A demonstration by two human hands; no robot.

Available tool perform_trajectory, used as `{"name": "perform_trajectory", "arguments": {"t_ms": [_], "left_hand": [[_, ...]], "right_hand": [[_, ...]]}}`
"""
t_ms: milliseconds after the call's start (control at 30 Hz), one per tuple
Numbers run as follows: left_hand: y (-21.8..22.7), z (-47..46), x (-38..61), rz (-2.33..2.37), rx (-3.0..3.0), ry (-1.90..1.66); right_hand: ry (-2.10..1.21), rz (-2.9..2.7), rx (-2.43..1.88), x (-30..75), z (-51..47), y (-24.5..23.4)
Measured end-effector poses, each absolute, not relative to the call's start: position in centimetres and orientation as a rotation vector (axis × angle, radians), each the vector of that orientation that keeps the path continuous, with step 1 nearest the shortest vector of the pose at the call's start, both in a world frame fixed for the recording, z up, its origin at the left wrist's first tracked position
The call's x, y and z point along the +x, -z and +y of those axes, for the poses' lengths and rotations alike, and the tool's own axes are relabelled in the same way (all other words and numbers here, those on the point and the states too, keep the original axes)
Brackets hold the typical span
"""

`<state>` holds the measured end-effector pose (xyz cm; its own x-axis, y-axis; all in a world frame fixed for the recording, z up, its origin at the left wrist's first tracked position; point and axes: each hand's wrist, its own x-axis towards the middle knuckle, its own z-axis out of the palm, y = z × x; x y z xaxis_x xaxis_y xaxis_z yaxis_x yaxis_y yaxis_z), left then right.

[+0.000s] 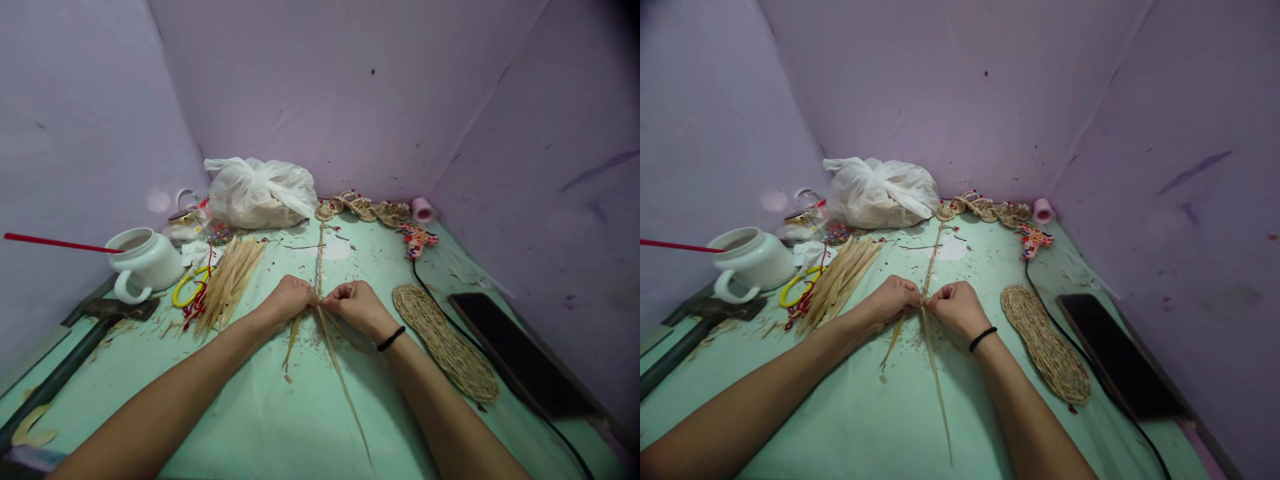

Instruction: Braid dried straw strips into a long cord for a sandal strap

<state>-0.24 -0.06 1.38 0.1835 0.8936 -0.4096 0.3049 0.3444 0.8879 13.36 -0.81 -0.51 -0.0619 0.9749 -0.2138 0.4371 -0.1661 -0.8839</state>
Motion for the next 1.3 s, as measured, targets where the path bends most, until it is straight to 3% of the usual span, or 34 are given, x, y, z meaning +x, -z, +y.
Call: {"name": "perform_trajectory", "arguments": {"t_ms": [300, 433, 567, 767, 900, 1300], "left_hand": [[-1.8, -0.3, -0.9, 1.339, 0.986, -0.59], [-1.8, -0.3, -1.4, 1.33, 1.068, -0.599], [-1.7, -0.1, -1.8, 1.313, 1.174, -0.577], [-1.4, 0.2, -2.2, 1.26, 1.208, -0.522], [-1.4, 0.2, -2.2, 1.208, 1.204, -0.513], [-1.3, 0.6, -2.7, 1.218, 1.455, -0.502]], "right_hand": [[-0.711, -1.783, -1.626, 11.1, -3.5, -1.2], [-0.64, -1.875, -1.549, 10.7, -4.0, -0.9], [-0.935, -1.833, -1.496, 11.5, -3.2, -0.9], [-1.457, -1.041, -1.371, 12.6, -1.8, -1.6], [-1.893, -0.898, -1.174, 11.6, -2.2, -1.4], [-1.511, -1.143, -1.383, 11.0, -2.0, 0.7]]}}
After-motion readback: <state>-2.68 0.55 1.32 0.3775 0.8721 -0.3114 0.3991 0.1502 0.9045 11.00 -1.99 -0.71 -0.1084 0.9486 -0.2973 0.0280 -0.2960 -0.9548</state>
